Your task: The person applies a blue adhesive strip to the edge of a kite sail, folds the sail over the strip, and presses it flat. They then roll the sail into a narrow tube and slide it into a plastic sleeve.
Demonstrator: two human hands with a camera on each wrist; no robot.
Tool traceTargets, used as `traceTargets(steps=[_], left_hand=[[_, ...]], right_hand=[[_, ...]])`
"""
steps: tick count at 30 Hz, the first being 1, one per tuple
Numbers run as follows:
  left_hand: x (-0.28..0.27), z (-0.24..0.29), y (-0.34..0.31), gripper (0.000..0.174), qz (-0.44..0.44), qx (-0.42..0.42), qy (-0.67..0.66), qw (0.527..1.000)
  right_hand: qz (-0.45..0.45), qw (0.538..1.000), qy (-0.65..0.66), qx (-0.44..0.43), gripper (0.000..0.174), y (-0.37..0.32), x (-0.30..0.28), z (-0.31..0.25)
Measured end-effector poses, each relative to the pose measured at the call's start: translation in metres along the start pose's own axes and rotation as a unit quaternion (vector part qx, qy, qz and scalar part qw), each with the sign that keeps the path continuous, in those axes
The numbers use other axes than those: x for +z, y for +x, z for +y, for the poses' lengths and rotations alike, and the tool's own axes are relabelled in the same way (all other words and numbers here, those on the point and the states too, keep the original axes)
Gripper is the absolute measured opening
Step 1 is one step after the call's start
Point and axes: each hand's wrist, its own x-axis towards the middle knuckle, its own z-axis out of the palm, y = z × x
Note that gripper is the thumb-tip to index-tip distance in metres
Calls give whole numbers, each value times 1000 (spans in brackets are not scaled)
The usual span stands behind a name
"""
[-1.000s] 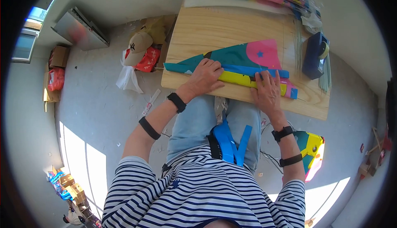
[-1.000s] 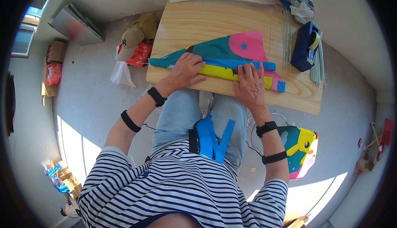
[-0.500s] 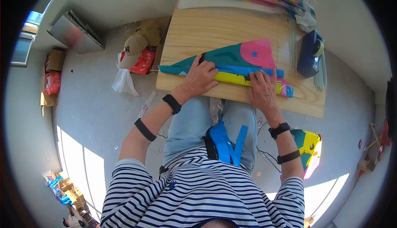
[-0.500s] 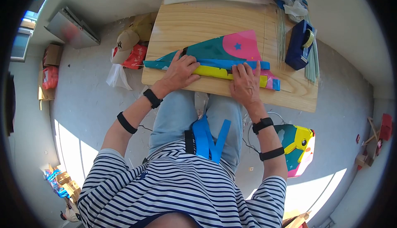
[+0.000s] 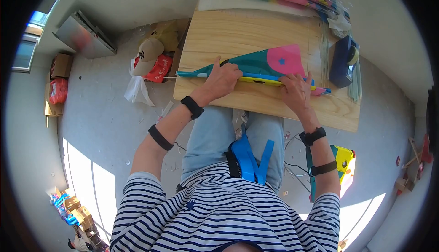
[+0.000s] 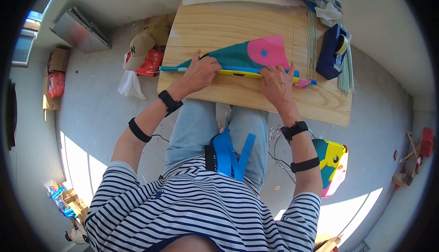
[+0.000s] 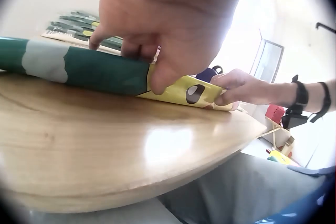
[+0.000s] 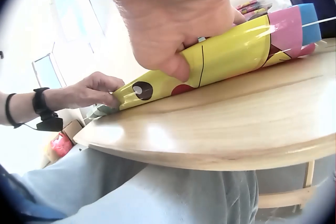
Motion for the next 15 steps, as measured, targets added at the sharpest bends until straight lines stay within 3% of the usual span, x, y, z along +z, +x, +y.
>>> traceTargets(steps=[3, 9, 15], left_hand=[[-7, -7, 16, 14, -76, -39, -25, 996], [-3, -26, 35, 13, -122, -54, -116, 984], [-2, -25, 33, 16, -96, -45, -105, 989]], right_hand=[[-12, 999, 30, 33, 20, 12, -1, 5], [-92, 994, 2, 62, 19, 29, -7, 6], [-100, 993, -21, 59, 20, 34, 1, 10]])
